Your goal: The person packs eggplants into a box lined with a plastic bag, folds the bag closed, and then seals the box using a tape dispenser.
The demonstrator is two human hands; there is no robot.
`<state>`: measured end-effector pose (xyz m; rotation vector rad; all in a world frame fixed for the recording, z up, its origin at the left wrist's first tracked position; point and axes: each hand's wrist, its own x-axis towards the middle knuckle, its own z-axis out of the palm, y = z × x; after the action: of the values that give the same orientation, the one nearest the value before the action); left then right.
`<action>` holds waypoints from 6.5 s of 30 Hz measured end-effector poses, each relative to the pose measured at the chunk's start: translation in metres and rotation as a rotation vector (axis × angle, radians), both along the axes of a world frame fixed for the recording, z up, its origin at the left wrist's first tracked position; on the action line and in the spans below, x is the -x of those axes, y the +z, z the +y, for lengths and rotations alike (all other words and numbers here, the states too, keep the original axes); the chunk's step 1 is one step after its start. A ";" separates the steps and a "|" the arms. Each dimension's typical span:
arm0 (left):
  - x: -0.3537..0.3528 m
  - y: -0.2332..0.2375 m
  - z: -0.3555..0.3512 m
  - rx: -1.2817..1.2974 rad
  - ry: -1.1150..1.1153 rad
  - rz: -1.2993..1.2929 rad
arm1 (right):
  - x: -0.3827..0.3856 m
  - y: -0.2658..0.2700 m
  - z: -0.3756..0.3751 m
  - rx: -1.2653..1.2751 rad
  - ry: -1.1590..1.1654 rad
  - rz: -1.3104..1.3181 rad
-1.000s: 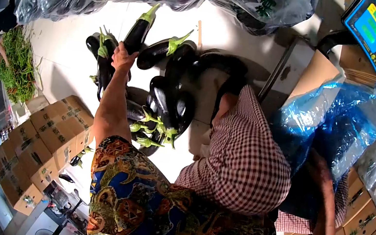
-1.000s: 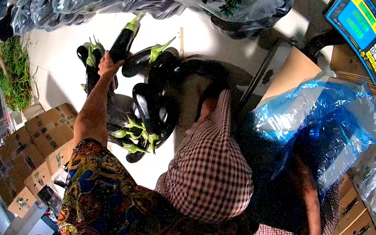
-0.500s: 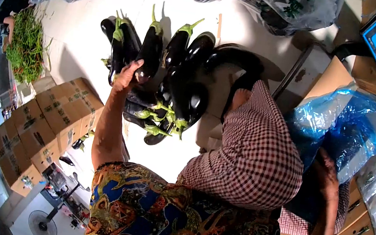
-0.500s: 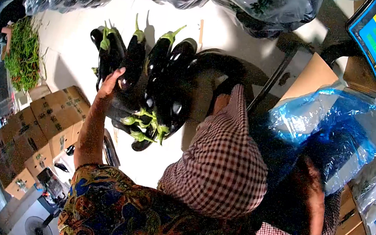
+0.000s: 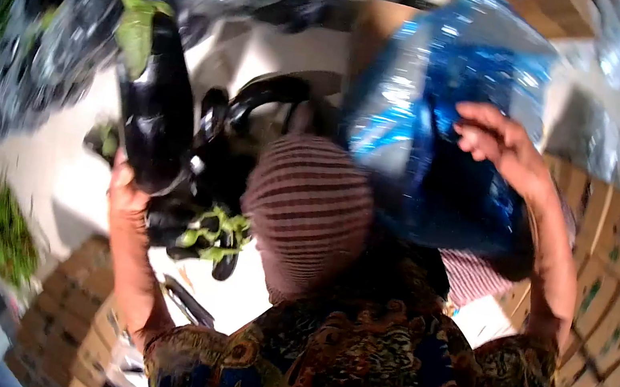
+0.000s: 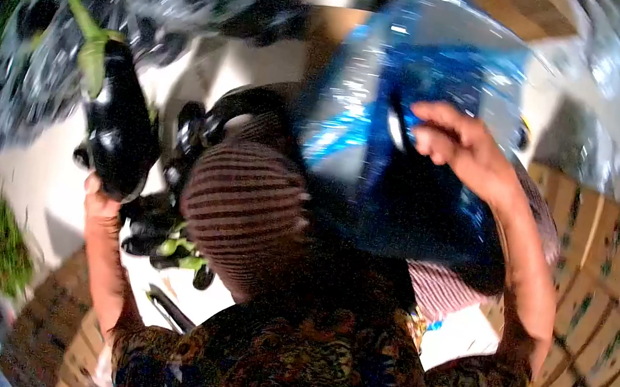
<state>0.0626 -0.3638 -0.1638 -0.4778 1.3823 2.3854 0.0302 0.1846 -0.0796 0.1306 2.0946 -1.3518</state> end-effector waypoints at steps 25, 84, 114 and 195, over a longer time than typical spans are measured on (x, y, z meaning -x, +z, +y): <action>0.176 0.032 0.366 0.778 -1.200 0.981 | -0.017 -0.052 0.041 -0.193 -0.220 0.048; 0.146 0.089 0.342 0.402 -0.862 1.238 | 0.036 0.119 -0.002 0.078 -0.548 0.686; 0.099 -0.150 0.084 2.014 -0.858 0.419 | -0.013 -0.158 0.043 -0.263 0.556 0.535; -0.032 -0.131 0.133 0.751 -0.684 0.115 | -0.003 -0.134 -0.003 -0.274 0.081 -0.233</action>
<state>0.0944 -0.2312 -0.2945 -0.0072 2.0620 1.3319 0.0337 0.1813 -0.2139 0.2991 2.0514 -0.9478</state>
